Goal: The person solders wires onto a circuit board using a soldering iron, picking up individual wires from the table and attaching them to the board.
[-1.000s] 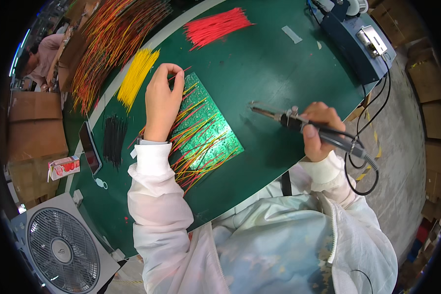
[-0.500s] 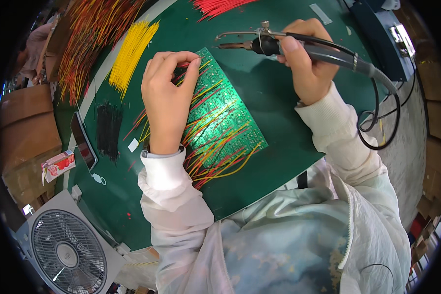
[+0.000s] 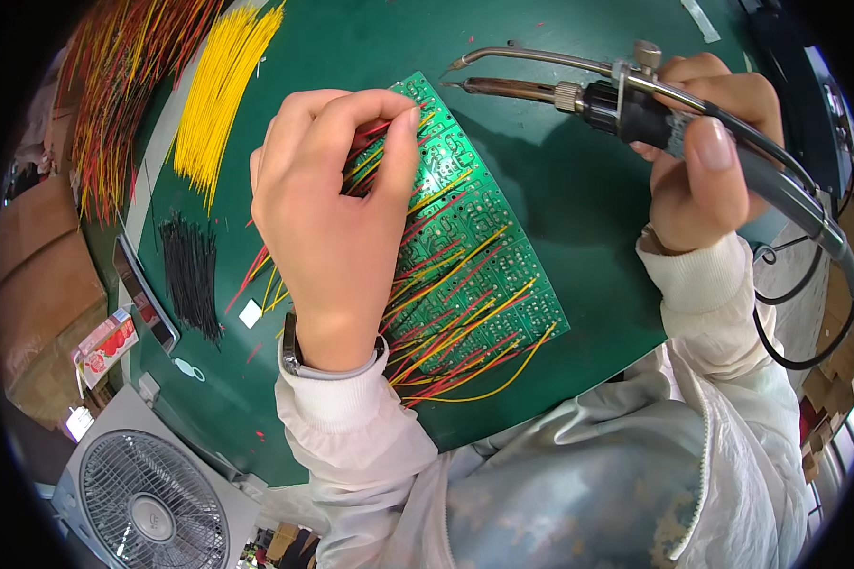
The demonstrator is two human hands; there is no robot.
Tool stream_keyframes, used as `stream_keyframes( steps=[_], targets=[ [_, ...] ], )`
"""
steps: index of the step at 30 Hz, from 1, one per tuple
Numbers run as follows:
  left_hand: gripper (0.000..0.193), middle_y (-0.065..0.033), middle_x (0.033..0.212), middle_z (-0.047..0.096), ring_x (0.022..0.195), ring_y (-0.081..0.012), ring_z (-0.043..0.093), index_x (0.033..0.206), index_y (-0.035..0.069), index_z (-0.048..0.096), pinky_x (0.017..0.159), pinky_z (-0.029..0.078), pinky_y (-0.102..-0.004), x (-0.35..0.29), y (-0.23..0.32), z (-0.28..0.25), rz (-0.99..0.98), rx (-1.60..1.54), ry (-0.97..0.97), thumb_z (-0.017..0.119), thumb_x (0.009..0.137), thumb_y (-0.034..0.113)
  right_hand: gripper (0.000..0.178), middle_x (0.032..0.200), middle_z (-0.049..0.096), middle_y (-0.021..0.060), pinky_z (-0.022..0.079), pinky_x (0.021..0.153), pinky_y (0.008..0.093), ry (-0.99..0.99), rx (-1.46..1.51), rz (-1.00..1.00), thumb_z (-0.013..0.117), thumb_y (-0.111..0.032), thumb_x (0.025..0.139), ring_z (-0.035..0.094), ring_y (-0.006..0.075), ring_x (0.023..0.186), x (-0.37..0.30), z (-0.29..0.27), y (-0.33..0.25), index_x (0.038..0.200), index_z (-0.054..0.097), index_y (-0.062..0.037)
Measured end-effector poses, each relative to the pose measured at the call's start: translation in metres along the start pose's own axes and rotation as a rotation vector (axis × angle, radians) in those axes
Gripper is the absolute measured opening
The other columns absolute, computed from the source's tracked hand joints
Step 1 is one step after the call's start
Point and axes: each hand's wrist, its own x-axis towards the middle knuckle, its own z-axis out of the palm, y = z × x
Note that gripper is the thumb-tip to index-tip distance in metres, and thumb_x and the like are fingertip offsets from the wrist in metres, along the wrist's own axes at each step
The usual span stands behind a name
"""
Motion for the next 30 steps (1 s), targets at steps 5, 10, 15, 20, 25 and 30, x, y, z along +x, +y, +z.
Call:
stream_keyframes(
  steps=[5,10,15,20,25,30],
  targets=[
    [0.008,-0.0053,0.079,0.06,0.07,-0.0122,0.057,0.082,0.0,0.063,0.065,0.046,-0.0225,0.001,-0.002,0.001,0.017,-0.031,0.004,0.067,0.075,-0.001,0.032,0.076,0.05,0.0219,0.037,0.045,0.027,-0.072,-0.026,0.013,0.049,-0.024,0.074,0.044,0.018,0.051,0.001,-0.004,-0.002,0.084,0.045,0.0054],
    [0.008,-0.005,0.079,0.06,0.07,-0.0119,0.056,0.082,0.0,0.063,0.065,0.046,-0.0221,0.001,0.0,0.0,0.021,-0.012,-0.01,0.067,0.075,-0.001,0.031,0.075,0.049,0.0217,0.038,0.049,0.028,-0.146,0.012,-0.015,0.049,-0.023,0.073,0.044,0.0181,0.051,0.002,-0.006,0.0,0.085,0.044,0.0051],
    [0.008,-0.0045,0.078,0.06,0.069,-0.0115,0.056,0.082,0.0,0.063,0.065,0.046,-0.022,0.001,0.0,0.002,0.026,0.003,0.006,0.067,0.075,-0.001,0.032,0.075,0.048,0.0217,0.041,0.056,0.0291,-0.169,-0.071,-0.017,0.049,-0.022,0.074,0.047,0.0202,0.054,0.001,-0.013,0.008,0.089,0.045,0.006],
    [0.007,-0.0047,0.077,0.06,0.068,-0.0117,0.057,0.082,0.0,0.063,0.065,0.046,-0.0225,0.001,0.002,0.003,0.039,0.05,0.014,0.066,0.075,0.0,0.033,0.078,0.048,0.0231,0.044,0.057,0.03,-0.26,-0.134,-0.43,0.047,-0.019,0.075,0.049,0.0231,0.06,0.003,-0.025,0.025,0.095,0.046,0.008],
    [0.007,-0.0049,0.076,0.06,0.066,-0.0121,0.057,0.081,0.0,0.062,0.064,0.046,-0.0227,0.002,0.004,0.002,0.059,0.077,0.007,0.066,0.075,0.0,0.033,0.082,0.049,0.0248,0.044,0.056,0.0299,-0.199,-0.057,-0.082,0.048,-0.018,0.075,0.05,0.0227,0.061,-0.001,-0.022,0.01,0.096,0.045,0.008],
    [0.008,-0.0035,0.075,0.06,0.065,-0.0117,0.057,0.079,0.002,0.061,0.063,0.046,-0.0227,0.003,0.006,0.002,0.066,0.133,-0.009,0.066,0.073,0.0,0.033,0.082,0.05,0.0251,0.043,0.053,0.0287,-0.168,0.059,0.052,0.047,-0.02,0.076,0.049,0.0228,0.058,-0.004,-0.018,0.004,0.096,0.044,0.007]
  ],
)
